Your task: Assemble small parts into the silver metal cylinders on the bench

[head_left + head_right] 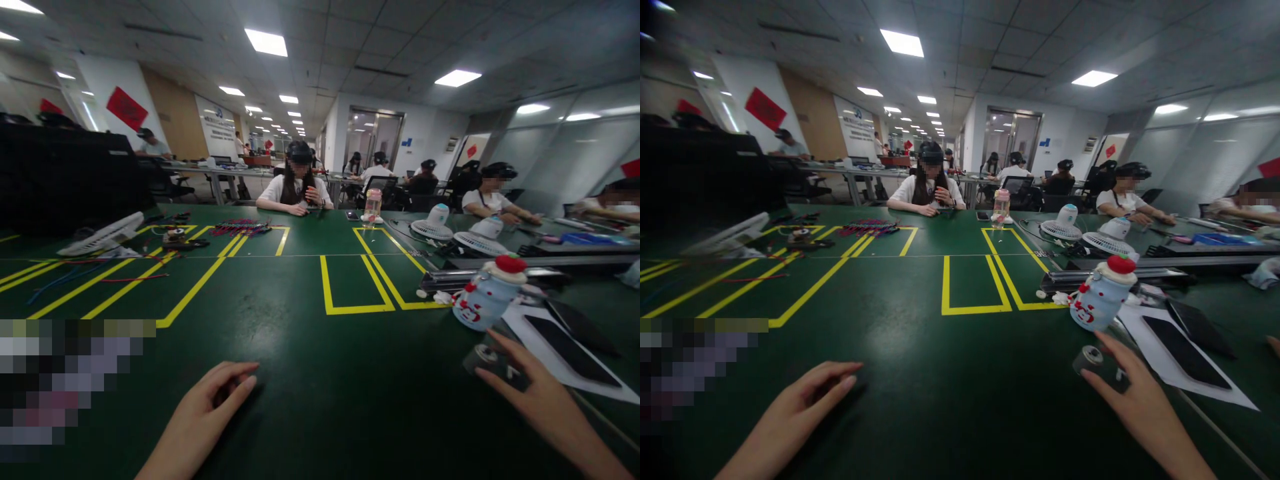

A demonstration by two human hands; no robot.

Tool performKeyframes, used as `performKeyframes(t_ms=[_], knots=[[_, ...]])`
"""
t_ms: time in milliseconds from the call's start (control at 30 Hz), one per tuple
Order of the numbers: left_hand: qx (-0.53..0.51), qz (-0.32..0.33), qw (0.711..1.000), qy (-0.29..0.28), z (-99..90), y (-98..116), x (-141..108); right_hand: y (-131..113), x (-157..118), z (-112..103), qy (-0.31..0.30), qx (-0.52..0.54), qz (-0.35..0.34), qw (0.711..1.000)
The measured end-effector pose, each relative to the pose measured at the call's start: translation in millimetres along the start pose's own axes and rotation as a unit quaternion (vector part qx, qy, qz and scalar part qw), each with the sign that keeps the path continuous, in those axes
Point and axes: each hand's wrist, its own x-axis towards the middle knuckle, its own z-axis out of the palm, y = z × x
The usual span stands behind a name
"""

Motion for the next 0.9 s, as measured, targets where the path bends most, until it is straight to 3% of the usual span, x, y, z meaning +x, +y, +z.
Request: performKeyframes(t_ms=[67,133,233,333,433,600,767,900], knots=[[0.000,0.001,1.000,0.002,0.2,3,0,-19,-1,3,-0.030,0.013,0.037,0.999],[-0.001,0.002,1.000,0.003,0.7,6,0,-55,-2,6,-0.042,0.048,0.020,0.998],[0.003,0.014,1.000,-0.001,1.6,10,0,-134,-8,18,-0.078,0.137,-0.091,0.983],[0.016,0.047,0.998,-0.029,1.9,12,-1,-209,-20,40,-0.156,0.234,-0.195,0.940],[0.037,0.073,0.996,-0.042,2.4,17,-2,-251,-28,62,-0.198,0.298,-0.245,0.901],[0.003,0.102,0.994,-0.025,15.9,51,-1,-256,-31,83,-0.207,0.332,-0.229,0.891],[-0.012,0.203,0.979,-0.005,38.5,99,6,-248,-31,94,-0.229,0.379,-0.162,0.882],[-0.033,0.190,0.981,0.034,39.2,100,12,-245,-32,94,-0.215,0.355,-0.166,0.895]])
